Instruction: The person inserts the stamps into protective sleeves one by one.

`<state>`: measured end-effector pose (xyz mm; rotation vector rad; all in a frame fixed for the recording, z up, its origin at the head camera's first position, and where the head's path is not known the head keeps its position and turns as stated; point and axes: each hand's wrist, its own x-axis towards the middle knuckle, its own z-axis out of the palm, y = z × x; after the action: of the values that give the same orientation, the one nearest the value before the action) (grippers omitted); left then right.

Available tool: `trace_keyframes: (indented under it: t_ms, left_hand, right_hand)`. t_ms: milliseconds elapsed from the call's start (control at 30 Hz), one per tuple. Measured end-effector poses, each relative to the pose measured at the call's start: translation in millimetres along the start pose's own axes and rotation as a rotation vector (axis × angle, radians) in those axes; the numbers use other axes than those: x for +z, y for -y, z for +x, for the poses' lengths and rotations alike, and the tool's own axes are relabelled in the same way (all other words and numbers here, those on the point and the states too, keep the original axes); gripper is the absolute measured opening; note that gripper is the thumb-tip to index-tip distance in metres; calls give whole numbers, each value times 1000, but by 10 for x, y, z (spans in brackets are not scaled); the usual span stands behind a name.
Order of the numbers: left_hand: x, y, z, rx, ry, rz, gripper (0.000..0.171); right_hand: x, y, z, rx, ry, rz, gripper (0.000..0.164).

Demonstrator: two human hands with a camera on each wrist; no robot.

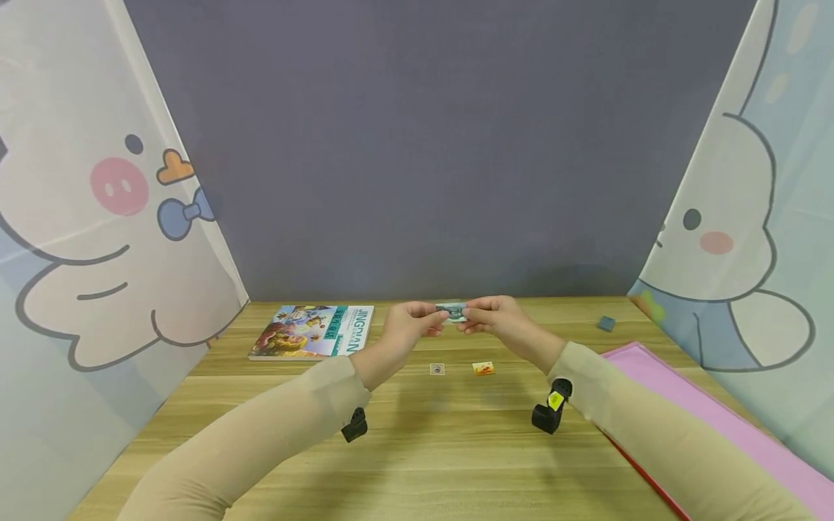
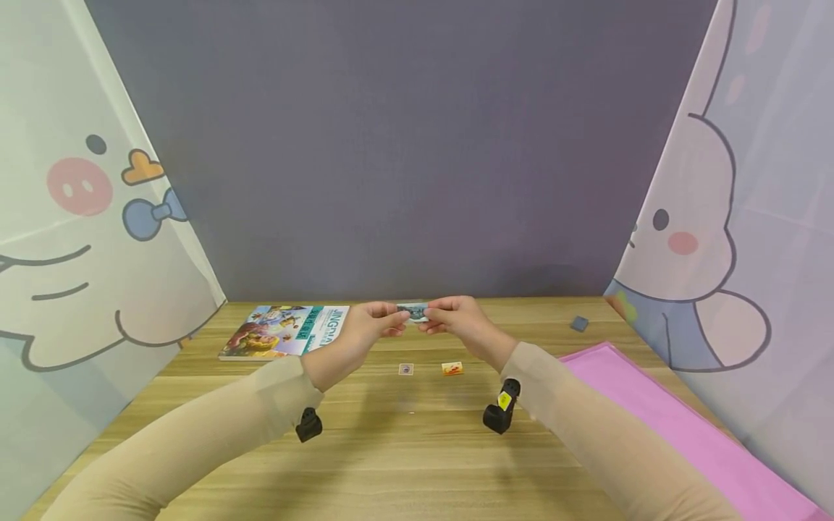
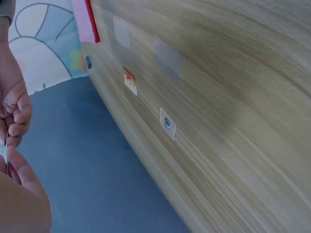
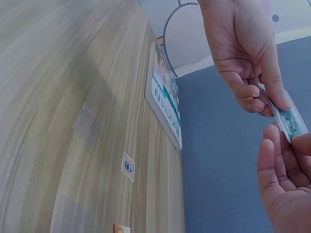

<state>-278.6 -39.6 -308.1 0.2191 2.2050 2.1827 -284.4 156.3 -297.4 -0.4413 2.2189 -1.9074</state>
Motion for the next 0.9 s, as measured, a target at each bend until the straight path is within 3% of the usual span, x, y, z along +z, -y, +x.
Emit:
trace_keyframes:
  t_ms: [467,900]
  left_hand:
    - [-96,29,-29,38,2,2,21]
    - [-84,20,-38,34,-32,25,20]
  right_hand:
    - [-33,-5,5,-5,-43,-14,30]
    - [-86,-56,20,-27,-72,-21,31]
